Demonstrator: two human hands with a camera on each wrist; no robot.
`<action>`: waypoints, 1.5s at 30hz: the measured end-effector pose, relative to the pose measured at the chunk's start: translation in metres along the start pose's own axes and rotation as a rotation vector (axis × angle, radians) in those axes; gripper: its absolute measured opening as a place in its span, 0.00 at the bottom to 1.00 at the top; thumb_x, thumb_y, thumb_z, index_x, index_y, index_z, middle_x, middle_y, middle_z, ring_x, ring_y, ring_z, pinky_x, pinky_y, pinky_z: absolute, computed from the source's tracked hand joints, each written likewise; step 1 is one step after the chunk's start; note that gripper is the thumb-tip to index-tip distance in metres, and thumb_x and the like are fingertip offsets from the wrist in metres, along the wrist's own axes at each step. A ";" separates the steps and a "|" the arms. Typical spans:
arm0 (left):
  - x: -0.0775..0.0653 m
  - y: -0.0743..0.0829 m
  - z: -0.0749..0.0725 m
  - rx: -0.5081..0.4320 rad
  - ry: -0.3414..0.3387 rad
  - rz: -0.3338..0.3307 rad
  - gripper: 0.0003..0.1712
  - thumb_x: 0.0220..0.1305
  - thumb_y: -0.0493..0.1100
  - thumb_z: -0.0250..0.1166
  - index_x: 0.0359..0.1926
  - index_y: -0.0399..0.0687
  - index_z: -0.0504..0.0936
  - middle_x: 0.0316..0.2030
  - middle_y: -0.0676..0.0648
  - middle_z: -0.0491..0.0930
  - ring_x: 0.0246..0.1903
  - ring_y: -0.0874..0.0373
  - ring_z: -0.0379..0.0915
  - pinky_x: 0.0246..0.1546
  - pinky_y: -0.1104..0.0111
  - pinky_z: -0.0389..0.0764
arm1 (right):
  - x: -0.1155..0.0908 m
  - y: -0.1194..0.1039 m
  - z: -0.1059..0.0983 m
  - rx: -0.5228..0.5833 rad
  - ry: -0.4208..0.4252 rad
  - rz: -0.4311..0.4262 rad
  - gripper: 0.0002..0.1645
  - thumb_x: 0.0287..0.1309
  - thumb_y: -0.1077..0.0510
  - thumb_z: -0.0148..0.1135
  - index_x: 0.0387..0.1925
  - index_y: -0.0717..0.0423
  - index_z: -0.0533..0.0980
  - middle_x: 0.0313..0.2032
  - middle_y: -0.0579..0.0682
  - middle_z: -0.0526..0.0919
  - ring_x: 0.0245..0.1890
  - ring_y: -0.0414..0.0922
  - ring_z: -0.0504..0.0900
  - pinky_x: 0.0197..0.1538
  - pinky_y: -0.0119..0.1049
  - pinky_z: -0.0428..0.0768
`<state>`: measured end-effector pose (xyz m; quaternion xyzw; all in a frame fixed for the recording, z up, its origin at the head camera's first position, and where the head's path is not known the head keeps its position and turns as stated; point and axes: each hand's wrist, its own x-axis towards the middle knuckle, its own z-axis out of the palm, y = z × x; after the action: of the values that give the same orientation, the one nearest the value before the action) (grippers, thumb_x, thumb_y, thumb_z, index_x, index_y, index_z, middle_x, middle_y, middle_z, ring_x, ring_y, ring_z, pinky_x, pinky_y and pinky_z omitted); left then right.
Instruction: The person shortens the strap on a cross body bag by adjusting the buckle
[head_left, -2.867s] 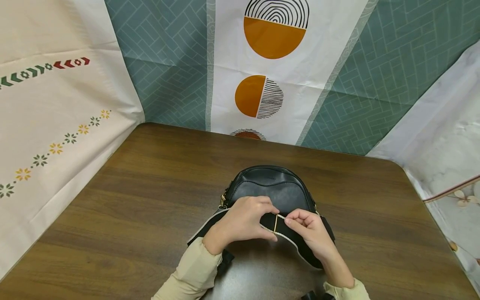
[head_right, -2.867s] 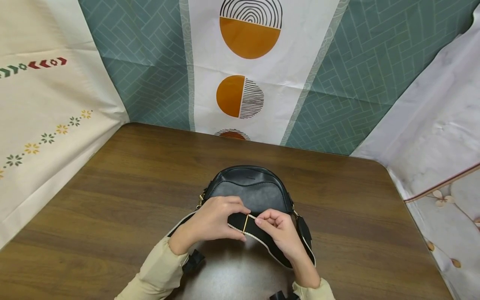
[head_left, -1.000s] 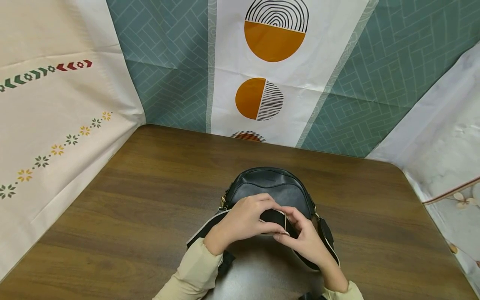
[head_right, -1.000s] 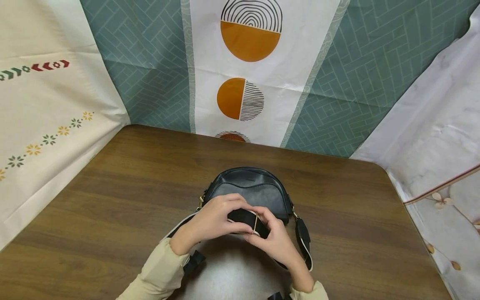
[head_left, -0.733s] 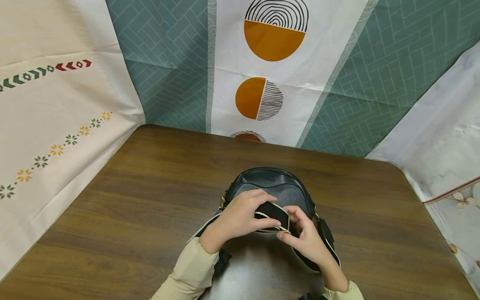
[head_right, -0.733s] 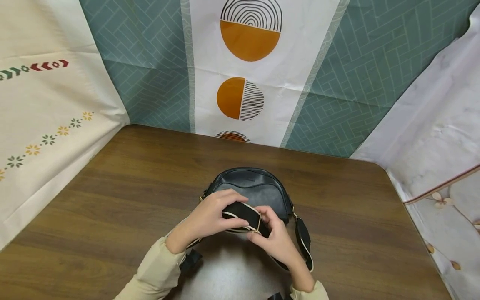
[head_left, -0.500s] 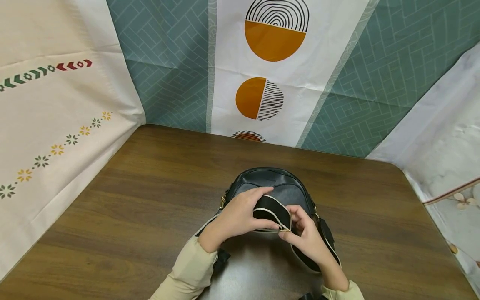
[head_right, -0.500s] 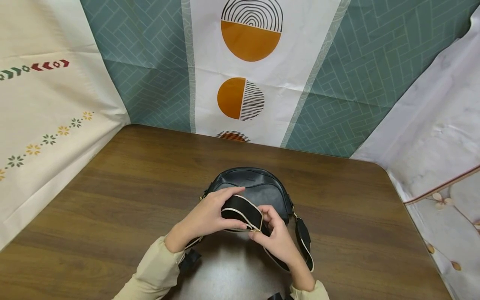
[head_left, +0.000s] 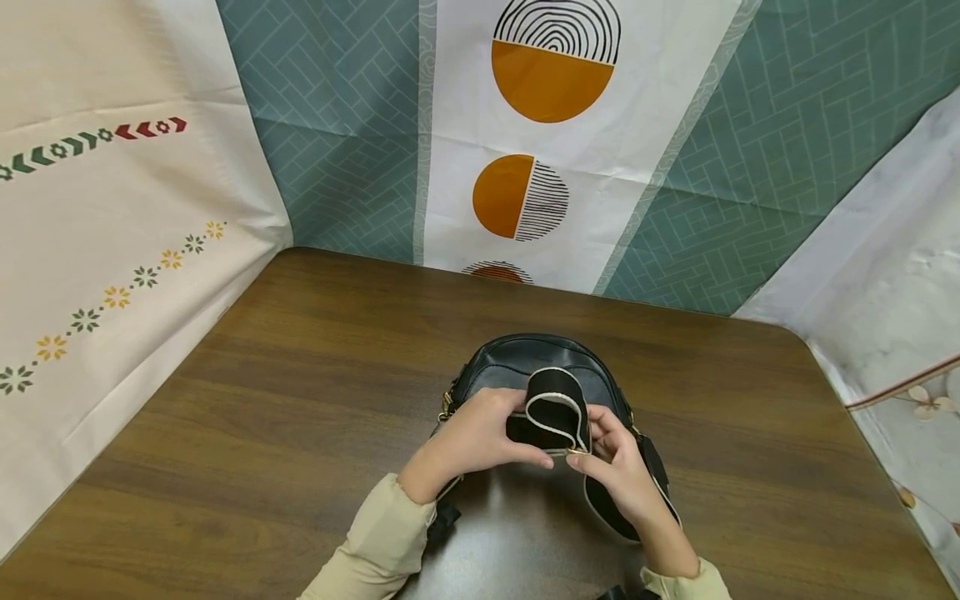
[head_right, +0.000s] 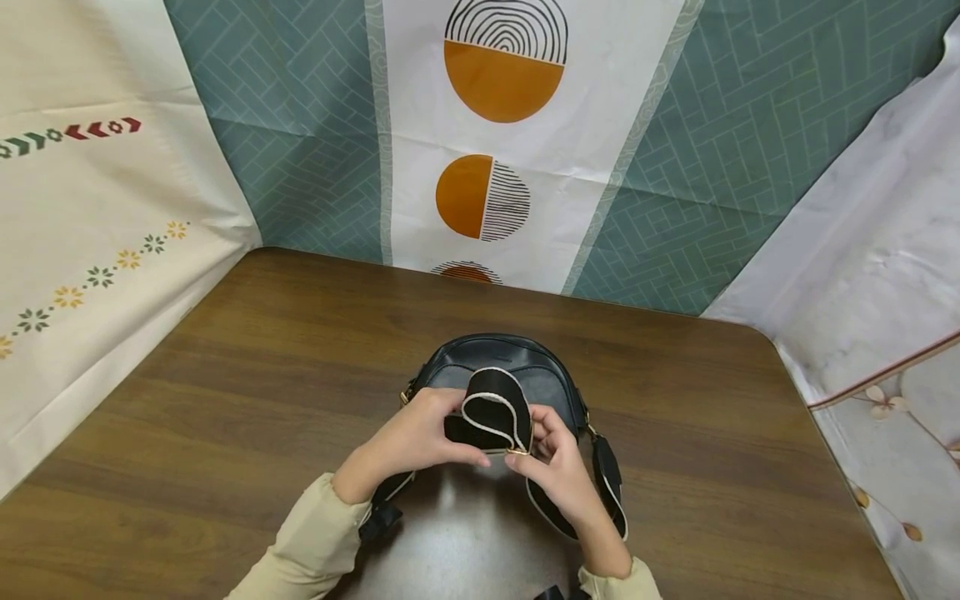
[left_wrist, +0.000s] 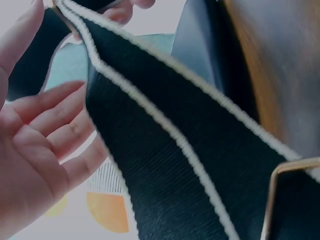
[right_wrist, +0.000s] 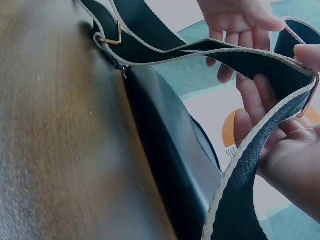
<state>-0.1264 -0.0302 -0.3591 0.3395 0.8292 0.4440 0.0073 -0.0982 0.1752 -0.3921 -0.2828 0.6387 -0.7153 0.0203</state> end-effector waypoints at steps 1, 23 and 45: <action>0.000 0.000 0.001 0.024 -0.011 0.008 0.26 0.36 0.52 0.75 0.38 0.47 0.78 0.32 0.57 0.78 0.33 0.69 0.72 0.35 0.77 0.71 | 0.000 0.000 0.000 0.015 -0.003 -0.002 0.26 0.46 0.79 0.49 0.48 0.60 0.66 0.39 0.47 0.79 0.35 0.39 0.76 0.36 0.29 0.73; 0.003 0.005 0.006 0.115 -0.037 0.075 0.23 0.45 0.48 0.71 0.42 0.44 0.80 0.37 0.52 0.79 0.37 0.66 0.72 0.39 0.76 0.70 | -0.001 -0.001 0.001 0.208 0.003 0.024 0.23 0.49 0.77 0.48 0.48 0.58 0.65 0.43 0.48 0.77 0.40 0.38 0.75 0.41 0.29 0.72; 0.010 0.008 0.012 0.095 0.025 0.038 0.23 0.40 0.56 0.72 0.34 0.47 0.77 0.31 0.55 0.76 0.32 0.68 0.70 0.33 0.77 0.70 | 0.001 -0.001 -0.002 0.209 -0.050 0.063 0.24 0.53 0.74 0.51 0.52 0.57 0.65 0.44 0.48 0.78 0.36 0.38 0.76 0.38 0.29 0.74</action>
<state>-0.1258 -0.0132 -0.3580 0.3495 0.8428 0.4083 -0.0278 -0.0991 0.1767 -0.3905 -0.2764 0.5684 -0.7699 0.0881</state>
